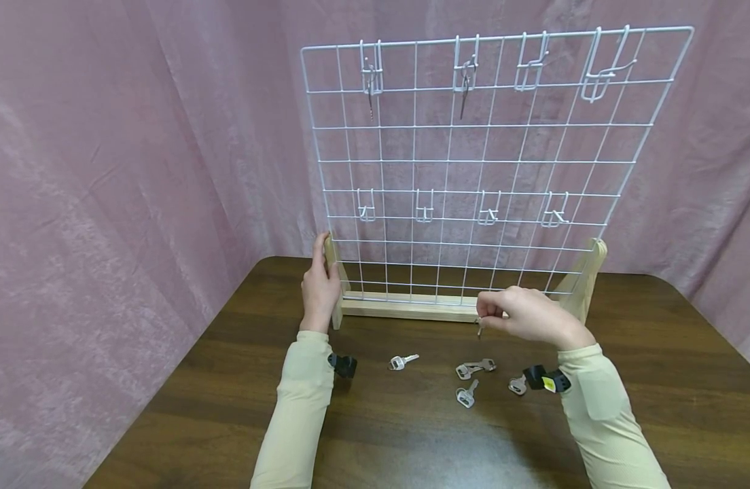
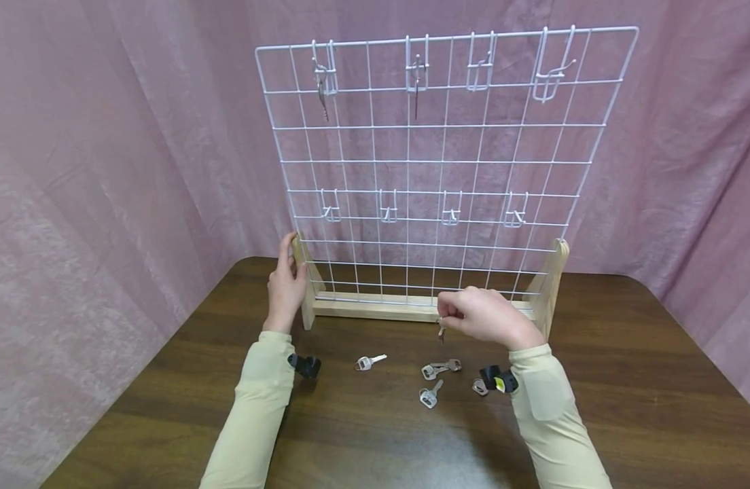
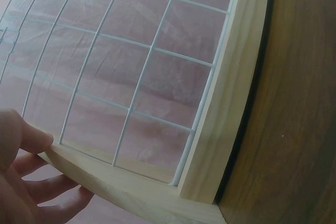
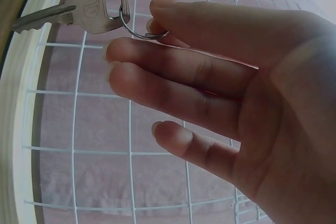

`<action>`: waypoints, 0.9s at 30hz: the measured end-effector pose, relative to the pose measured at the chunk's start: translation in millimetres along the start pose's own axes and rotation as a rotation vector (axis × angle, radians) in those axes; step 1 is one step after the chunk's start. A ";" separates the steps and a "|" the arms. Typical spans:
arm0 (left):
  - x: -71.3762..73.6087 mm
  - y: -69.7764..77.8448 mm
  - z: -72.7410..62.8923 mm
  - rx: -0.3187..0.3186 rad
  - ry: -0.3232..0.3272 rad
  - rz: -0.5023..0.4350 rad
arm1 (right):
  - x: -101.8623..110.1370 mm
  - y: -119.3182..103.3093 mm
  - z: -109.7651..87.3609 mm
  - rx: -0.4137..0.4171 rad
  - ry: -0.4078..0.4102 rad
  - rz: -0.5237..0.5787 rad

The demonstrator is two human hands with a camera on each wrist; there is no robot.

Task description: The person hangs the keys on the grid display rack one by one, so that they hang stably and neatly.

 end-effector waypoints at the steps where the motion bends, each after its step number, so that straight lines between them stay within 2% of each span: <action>1: 0.0 0.1 -0.1 -0.002 0.001 0.002 | 0.1 -0.3 -0.1 0.002 0.002 0.000; 9: -0.5 -1.1 -1.2 -0.005 -0.001 0.011 | 4.0 -4.9 -0.7 0.027 0.051 -0.022; 16: 0.9 -2.4 -1.9 0.004 -0.005 0.008 | 17.5 -9.0 -1.7 0.031 0.181 -0.073; 21: -0.3 -1.4 0.0 0.000 0.000 0.017 | 41.1 -12.2 -6.6 0.038 0.317 -0.083; 25: -2.1 -2.6 0.6 0.001 0.000 0.016 | 69.9 -14.2 -9.5 0.070 0.426 -0.100; 27: -2.0 -2.8 0.8 0.007 -0.001 0.012 | 86.4 -14.1 -8.8 0.071 0.454 -0.123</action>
Point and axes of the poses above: each hand's wrist, its own z-axis towards the middle knuckle, its own x-axis out of the back of the hand, y = z × x, the point moved 9 cm from there along z, towards the middle knuckle
